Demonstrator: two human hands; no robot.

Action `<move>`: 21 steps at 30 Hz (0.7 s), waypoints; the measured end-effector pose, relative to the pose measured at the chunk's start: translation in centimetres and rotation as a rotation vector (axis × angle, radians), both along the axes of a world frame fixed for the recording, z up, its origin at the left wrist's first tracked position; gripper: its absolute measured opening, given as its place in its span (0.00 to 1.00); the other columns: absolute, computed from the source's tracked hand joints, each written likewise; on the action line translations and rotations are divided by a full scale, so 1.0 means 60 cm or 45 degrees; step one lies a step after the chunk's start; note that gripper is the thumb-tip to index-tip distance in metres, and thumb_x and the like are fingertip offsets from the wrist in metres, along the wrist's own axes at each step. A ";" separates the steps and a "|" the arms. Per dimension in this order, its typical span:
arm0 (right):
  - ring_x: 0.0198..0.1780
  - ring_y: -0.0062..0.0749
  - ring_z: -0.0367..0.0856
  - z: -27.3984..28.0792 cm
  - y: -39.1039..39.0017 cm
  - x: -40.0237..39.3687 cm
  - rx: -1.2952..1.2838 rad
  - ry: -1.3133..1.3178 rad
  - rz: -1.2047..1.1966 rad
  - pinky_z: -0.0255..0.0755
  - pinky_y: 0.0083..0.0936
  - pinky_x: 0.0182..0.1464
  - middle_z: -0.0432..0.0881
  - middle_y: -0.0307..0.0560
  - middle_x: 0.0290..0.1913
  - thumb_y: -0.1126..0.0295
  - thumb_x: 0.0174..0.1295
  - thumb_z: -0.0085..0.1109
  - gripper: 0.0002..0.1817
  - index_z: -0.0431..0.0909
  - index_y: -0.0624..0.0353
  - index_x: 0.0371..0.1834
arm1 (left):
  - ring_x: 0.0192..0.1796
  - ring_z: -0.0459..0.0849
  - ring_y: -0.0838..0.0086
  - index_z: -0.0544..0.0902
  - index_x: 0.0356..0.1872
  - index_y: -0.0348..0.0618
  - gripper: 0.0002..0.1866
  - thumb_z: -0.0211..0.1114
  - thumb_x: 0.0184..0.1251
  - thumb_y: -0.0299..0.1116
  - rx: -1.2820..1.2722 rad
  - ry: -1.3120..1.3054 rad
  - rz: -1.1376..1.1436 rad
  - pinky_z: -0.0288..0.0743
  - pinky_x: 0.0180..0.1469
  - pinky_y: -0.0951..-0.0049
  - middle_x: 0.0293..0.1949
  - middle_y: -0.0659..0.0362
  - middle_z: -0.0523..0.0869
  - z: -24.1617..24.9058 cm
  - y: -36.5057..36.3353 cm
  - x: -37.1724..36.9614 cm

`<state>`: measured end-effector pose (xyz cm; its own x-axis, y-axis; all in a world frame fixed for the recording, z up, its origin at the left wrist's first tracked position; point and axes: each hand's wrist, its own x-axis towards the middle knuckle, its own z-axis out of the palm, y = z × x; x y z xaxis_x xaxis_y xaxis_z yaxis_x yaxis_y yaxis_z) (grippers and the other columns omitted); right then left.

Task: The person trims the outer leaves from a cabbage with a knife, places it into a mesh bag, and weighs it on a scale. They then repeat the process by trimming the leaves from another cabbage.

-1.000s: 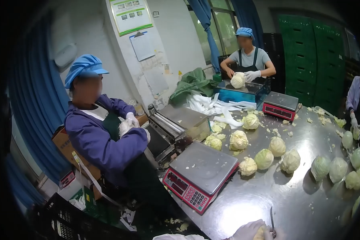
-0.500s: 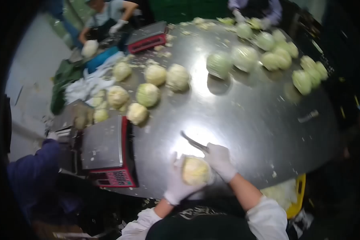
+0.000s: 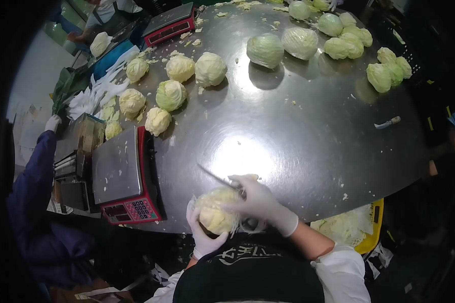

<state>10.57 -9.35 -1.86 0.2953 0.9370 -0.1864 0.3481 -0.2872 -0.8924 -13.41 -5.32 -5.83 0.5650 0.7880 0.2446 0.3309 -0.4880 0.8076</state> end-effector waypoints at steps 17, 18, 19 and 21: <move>0.32 0.53 0.87 -0.066 0.035 -0.007 0.186 -0.458 -0.141 0.80 0.45 0.35 0.85 0.56 0.30 0.68 0.64 0.61 0.07 0.82 0.59 0.39 | 0.74 0.63 0.45 0.66 0.70 0.34 0.53 0.85 0.48 0.50 0.091 0.341 0.020 0.60 0.75 0.46 0.70 0.40 0.67 0.062 0.074 0.092; 0.34 0.54 0.88 -0.059 0.049 0.002 0.074 -0.478 -0.106 0.80 0.46 0.37 0.86 0.57 0.33 0.67 0.65 0.60 0.08 0.82 0.59 0.39 | 0.74 0.63 0.45 0.66 0.70 0.34 0.53 0.85 0.48 0.50 0.096 0.343 0.019 0.60 0.75 0.46 0.70 0.40 0.67 0.043 0.084 0.075; 0.37 0.55 0.88 -0.098 0.063 0.026 -0.153 -0.656 -0.002 0.80 0.47 0.42 0.87 0.57 0.35 0.63 0.68 0.58 0.11 0.83 0.59 0.40 | 0.72 0.66 0.50 0.66 0.70 0.36 0.51 0.85 0.50 0.48 -0.068 0.155 0.011 0.63 0.74 0.49 0.70 0.42 0.68 0.018 0.097 0.049; 0.38 0.56 0.88 -0.101 0.072 0.054 -0.181 -0.552 -0.120 0.80 0.46 0.45 0.87 0.58 0.35 0.63 0.70 0.57 0.11 0.83 0.59 0.40 | 0.71 0.70 0.54 0.65 0.71 0.37 0.50 0.85 0.51 0.46 -0.204 -0.035 -0.016 0.66 0.74 0.51 0.69 0.44 0.70 0.013 0.124 0.022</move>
<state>13.79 -5.02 -7.90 0.4569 0.8766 -0.1513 0.6470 -0.4442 -0.6198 -12.10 2.11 -5.08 0.5701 0.8109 0.1318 0.3021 -0.3561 0.8843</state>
